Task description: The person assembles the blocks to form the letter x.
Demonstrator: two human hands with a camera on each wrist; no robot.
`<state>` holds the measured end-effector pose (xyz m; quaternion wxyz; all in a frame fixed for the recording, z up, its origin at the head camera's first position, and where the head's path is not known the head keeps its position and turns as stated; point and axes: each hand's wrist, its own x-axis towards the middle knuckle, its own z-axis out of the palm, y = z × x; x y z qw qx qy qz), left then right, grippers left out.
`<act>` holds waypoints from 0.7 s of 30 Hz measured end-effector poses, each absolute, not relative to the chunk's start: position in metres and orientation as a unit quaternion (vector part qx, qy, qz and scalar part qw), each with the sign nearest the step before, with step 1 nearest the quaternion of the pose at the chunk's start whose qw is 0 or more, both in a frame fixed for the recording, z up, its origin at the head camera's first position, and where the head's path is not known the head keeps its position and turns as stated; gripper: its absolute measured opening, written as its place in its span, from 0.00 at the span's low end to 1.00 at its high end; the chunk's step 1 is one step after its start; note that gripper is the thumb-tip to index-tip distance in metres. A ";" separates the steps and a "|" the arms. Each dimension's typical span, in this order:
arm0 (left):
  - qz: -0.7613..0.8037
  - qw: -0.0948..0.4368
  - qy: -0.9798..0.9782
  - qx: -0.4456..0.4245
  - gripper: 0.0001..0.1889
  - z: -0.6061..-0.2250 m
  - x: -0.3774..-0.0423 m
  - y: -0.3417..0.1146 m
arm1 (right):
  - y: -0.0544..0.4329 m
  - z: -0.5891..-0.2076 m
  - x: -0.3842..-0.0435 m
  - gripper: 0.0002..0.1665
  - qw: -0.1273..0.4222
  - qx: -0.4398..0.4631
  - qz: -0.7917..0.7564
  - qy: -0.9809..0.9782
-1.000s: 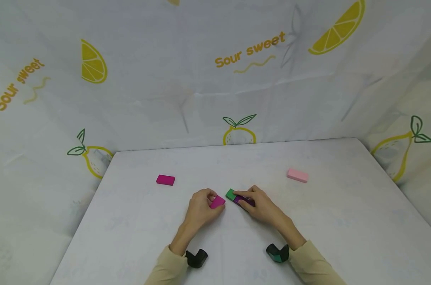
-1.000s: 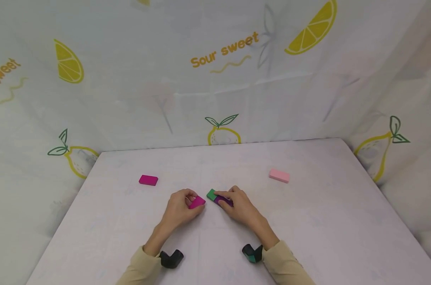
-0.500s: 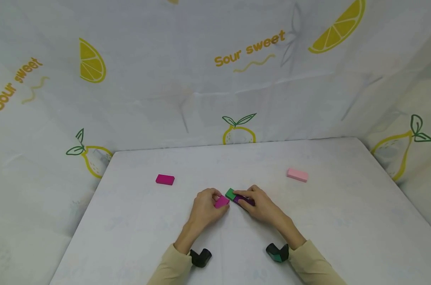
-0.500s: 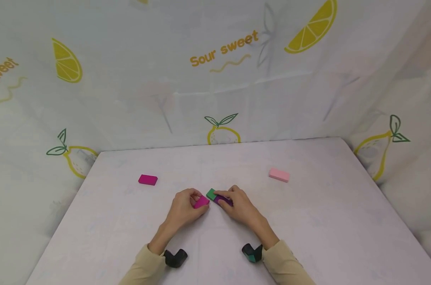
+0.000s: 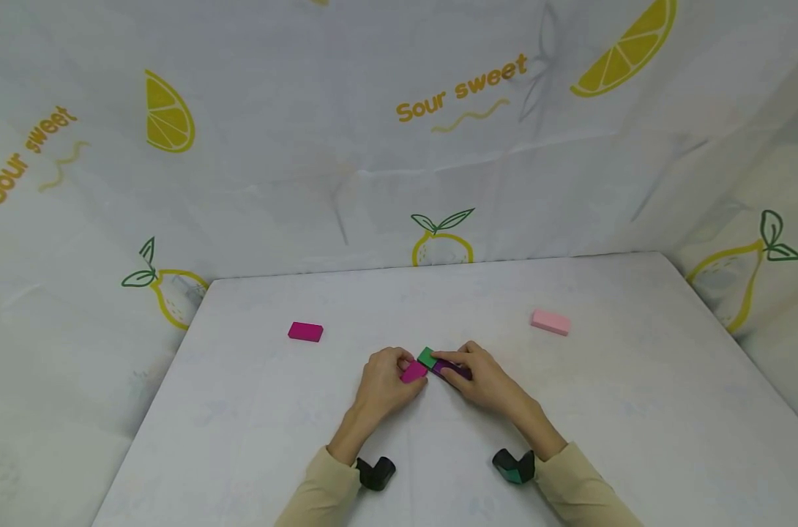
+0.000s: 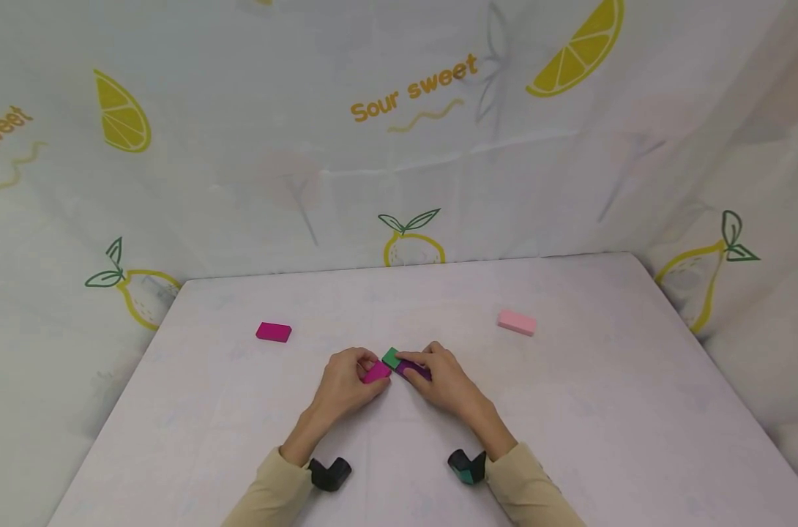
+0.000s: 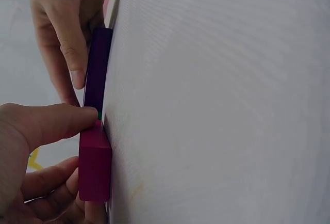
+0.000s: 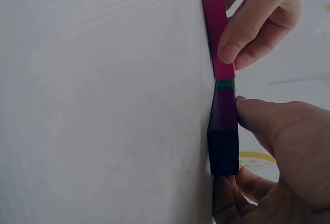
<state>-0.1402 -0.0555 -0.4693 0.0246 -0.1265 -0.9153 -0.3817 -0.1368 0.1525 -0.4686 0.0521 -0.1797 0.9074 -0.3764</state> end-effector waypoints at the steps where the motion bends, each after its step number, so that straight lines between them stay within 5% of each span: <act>1: -0.381 0.024 -0.916 -0.127 0.16 -0.470 -0.140 -0.055 | 0.153 -0.469 -0.137 0.21 0.052 -0.180 -0.376 0.907; 21: -0.388 0.016 -0.913 -0.129 0.15 -0.470 -0.142 -0.053 | 0.153 -0.468 -0.136 0.21 0.052 -0.183 -0.383 0.904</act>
